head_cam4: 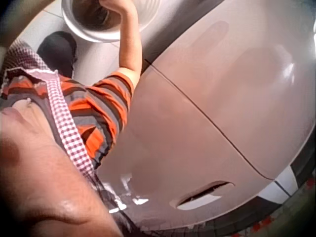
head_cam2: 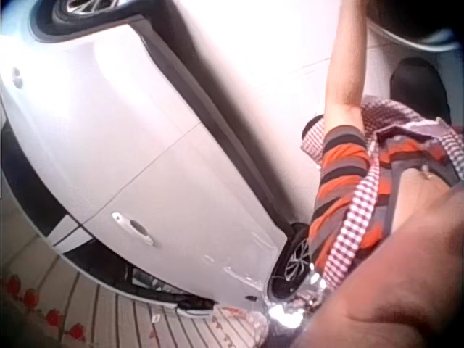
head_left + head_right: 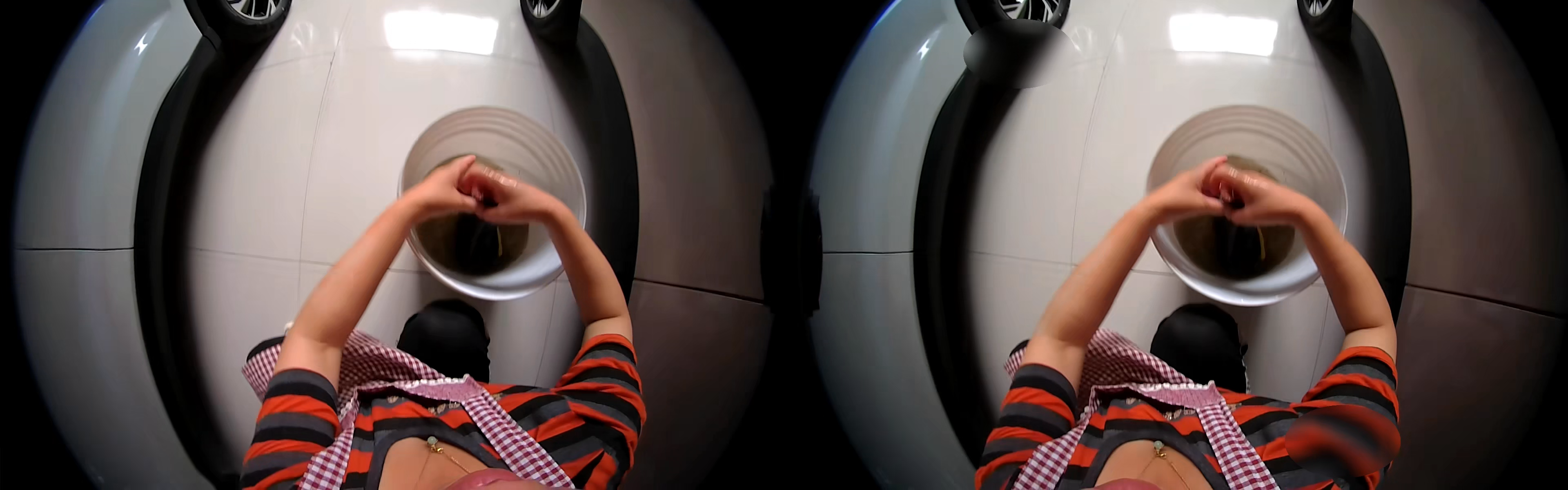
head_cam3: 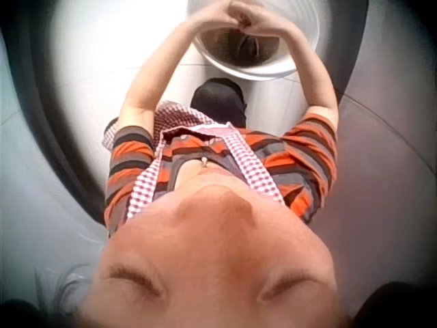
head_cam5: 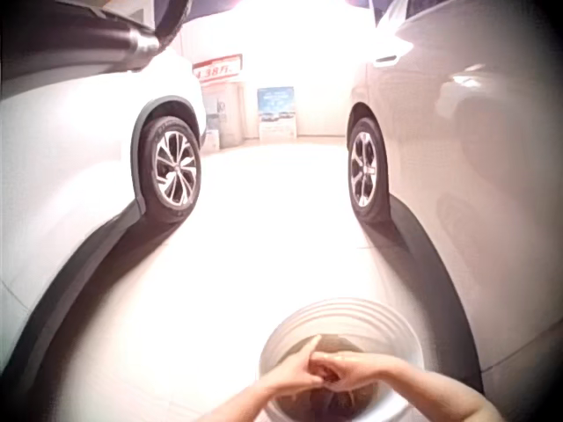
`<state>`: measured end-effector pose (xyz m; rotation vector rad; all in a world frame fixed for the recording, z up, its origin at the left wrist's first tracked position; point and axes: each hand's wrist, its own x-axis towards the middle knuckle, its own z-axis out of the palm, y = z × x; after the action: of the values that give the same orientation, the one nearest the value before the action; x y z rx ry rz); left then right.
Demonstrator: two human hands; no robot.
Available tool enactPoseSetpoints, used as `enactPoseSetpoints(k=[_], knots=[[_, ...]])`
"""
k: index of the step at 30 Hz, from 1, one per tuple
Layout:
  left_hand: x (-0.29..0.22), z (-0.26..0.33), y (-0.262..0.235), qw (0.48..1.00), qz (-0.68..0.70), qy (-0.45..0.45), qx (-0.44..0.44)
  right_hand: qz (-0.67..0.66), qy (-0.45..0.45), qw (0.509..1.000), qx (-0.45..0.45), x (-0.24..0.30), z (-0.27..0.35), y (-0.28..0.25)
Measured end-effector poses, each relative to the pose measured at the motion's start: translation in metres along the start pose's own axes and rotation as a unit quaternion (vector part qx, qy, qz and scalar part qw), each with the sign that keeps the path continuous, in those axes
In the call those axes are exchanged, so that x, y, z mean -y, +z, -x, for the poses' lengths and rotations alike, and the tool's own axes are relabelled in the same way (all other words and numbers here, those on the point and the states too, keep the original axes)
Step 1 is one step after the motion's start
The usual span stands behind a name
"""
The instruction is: The person cleans a tiled floor between two cars using a cloth, first wiping up debris and then rinsing and wringing the cloth in a bucket of water before continuing to wipe the floor area.
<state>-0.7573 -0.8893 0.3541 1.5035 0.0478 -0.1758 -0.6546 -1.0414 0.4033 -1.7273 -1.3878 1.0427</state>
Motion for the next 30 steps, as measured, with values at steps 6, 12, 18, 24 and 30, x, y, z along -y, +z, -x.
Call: enactPoseSetpoints(k=[6, 12, 18, 24, 30], knots=[[-0.012, 0.022, 0.011, 0.992, 0.010, -0.129, 0.012, -0.074, 0.035, 0.989, -0.125, -0.021, 0.011, 0.011], [-0.006, 0.037, 0.010, 0.984, 0.149, 0.020, -0.100, -0.075, 0.155, 0.980, 0.098, -0.025, 0.004, 0.028], [-0.022, 0.040, -0.003, 0.927, 0.298, 0.104, -0.204, 0.061, 0.185, 0.980, 0.043, -0.087, -0.013, 0.035], [0.010, 0.030, 0.011, 0.903, -0.219, 0.091, -0.360, -0.296, 0.214, 0.925, -0.105, -0.064, -0.006, 0.023], [-0.006, 0.027, 0.001, 0.963, -0.122, -0.008, -0.238, -0.575, 0.059, 0.796, -0.178, -0.046, -0.008, 0.002]])
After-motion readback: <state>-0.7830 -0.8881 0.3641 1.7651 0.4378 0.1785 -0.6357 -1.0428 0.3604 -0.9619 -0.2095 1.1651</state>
